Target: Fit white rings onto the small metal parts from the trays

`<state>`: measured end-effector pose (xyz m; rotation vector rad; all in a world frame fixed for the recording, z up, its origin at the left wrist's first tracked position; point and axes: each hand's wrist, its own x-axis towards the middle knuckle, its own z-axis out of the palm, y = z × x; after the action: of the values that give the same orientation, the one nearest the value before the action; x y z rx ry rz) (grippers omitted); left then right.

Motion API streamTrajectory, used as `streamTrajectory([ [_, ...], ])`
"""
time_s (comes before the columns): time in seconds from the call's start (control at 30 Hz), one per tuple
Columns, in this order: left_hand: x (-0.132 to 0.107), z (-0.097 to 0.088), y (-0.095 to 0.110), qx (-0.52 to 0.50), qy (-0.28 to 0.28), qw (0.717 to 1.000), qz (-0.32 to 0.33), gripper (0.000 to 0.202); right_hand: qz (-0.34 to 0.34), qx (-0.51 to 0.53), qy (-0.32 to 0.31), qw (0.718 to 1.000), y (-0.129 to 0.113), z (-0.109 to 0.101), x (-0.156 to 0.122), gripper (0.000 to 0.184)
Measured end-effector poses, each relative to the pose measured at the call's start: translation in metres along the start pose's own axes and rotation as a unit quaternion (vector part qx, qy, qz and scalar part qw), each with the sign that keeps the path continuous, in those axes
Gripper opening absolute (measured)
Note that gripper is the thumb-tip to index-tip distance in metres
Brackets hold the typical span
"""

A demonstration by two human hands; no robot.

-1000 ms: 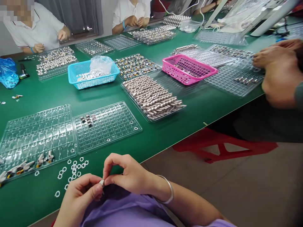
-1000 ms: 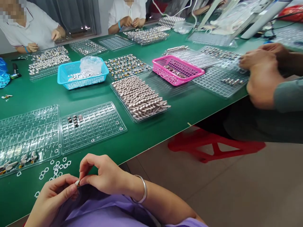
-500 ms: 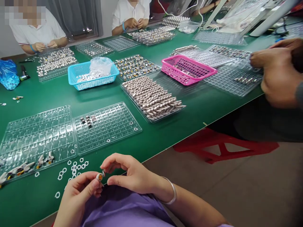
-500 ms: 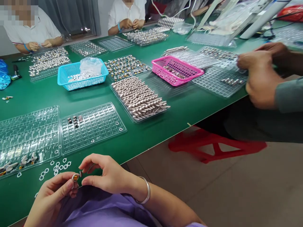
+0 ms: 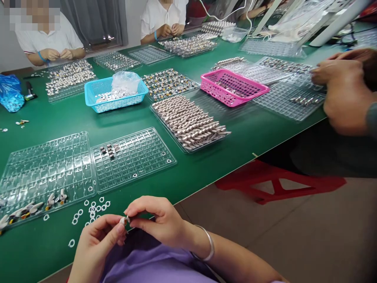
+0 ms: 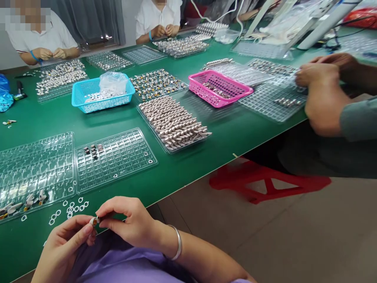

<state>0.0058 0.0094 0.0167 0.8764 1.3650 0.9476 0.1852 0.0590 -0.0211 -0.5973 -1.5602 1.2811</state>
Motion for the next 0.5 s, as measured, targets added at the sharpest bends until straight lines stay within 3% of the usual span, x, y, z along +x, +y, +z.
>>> streamTrajectory([
  [0.17, -0.0024, 0.0023, 0.0025, 0.043, 0.019, 0.999, 0.017, 0.023, -0.083, -0.072, -0.014, 0.994, -0.0023, 0.0005, 0.0001, 0.012],
  [0.5, -0.0079, 0.0076, 0.0052, 0.049, 0.045, 0.998, 0.015, 0.020, -0.121, -0.098, 0.025, 0.987, -0.0054, 0.0064, -0.0023, 0.018],
])
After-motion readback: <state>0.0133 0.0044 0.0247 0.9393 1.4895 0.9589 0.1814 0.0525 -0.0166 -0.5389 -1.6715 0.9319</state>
